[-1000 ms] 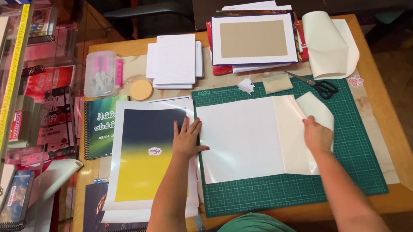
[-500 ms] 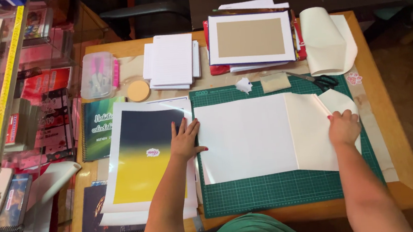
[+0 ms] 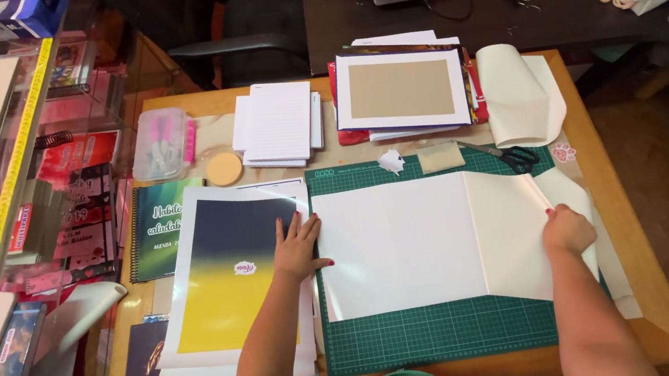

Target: The person folds a white sheet of paper in half on a green cutting mat. They then pick up a printed cover sheet and place it on top of a stack of papers on a separate table to the left.

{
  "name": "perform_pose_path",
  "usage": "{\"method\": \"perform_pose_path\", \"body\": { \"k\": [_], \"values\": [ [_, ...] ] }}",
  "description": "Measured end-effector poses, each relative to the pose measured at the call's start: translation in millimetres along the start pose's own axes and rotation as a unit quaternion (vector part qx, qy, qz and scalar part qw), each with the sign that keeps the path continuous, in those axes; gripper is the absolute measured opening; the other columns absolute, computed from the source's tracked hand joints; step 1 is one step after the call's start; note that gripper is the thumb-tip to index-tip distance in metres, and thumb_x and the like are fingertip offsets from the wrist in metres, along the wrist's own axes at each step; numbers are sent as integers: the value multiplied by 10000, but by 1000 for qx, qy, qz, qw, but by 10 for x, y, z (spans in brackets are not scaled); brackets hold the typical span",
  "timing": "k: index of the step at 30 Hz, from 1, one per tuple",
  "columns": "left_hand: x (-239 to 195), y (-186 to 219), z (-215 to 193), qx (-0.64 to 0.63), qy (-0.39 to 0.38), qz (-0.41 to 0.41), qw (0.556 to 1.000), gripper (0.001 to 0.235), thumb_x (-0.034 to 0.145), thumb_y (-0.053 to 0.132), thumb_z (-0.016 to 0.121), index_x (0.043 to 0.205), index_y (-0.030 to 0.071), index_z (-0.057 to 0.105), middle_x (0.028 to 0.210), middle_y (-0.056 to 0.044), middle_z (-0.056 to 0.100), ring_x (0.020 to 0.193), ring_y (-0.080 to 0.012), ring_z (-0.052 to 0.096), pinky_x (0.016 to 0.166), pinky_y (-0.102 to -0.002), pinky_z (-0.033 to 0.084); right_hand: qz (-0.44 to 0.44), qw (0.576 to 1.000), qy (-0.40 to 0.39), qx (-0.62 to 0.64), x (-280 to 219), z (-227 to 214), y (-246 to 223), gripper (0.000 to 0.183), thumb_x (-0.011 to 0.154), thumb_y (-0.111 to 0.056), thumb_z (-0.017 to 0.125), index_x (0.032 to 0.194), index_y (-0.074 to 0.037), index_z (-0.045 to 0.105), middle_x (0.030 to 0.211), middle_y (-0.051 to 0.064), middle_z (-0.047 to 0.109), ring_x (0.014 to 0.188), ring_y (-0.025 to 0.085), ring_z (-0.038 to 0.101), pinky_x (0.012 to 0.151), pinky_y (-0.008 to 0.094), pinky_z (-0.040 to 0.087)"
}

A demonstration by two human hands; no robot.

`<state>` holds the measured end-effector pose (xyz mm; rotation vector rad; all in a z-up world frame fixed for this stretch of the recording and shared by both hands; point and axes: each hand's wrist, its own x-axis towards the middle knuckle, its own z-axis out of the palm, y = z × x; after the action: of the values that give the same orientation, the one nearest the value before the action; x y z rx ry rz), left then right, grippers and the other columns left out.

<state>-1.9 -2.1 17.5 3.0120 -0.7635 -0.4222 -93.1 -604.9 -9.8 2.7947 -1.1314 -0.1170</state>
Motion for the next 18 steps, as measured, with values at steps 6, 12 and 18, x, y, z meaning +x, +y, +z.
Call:
{"method": "perform_pose_path", "body": {
  "k": [6, 12, 18],
  "values": [
    [6, 4, 1, 10, 5, 1, 1000, 1089, 780, 791, 627, 1599, 184, 243, 1663, 54, 239, 1561, -331, 86, 1216, -672, 4, 22, 1000, 0, -19, 170, -88, 197, 285, 1110, -305, 474, 1125, -183, 732, 979, 137, 798, 894, 364, 765, 644, 431, 548],
    [47, -29, 144, 6, 24, -3, 1000, 1106, 760, 783, 662, 1581, 145, 287, 1651, 30, 270, 1560, -322, 108, 1220, -669, 9, 34, 997, 54, -53, 264, -163, 461, 279, 1120, -318, 516, 1131, -161, 747, 943, 132, 797, 851, 344, 768, 626, 425, 549],
    [52, -28, 73, 50, 14, 10, 999, 1098, 775, 811, 613, 1581, 139, 287, 1644, 8, 288, 1560, -323, 117, 1221, -669, 5, 64, 991, 93, -76, 388, -354, 485, 280, 1140, -344, 560, 1086, -173, 776, 879, 108, 801, 758, 301, 766, 570, 390, 515]
  ]
}}
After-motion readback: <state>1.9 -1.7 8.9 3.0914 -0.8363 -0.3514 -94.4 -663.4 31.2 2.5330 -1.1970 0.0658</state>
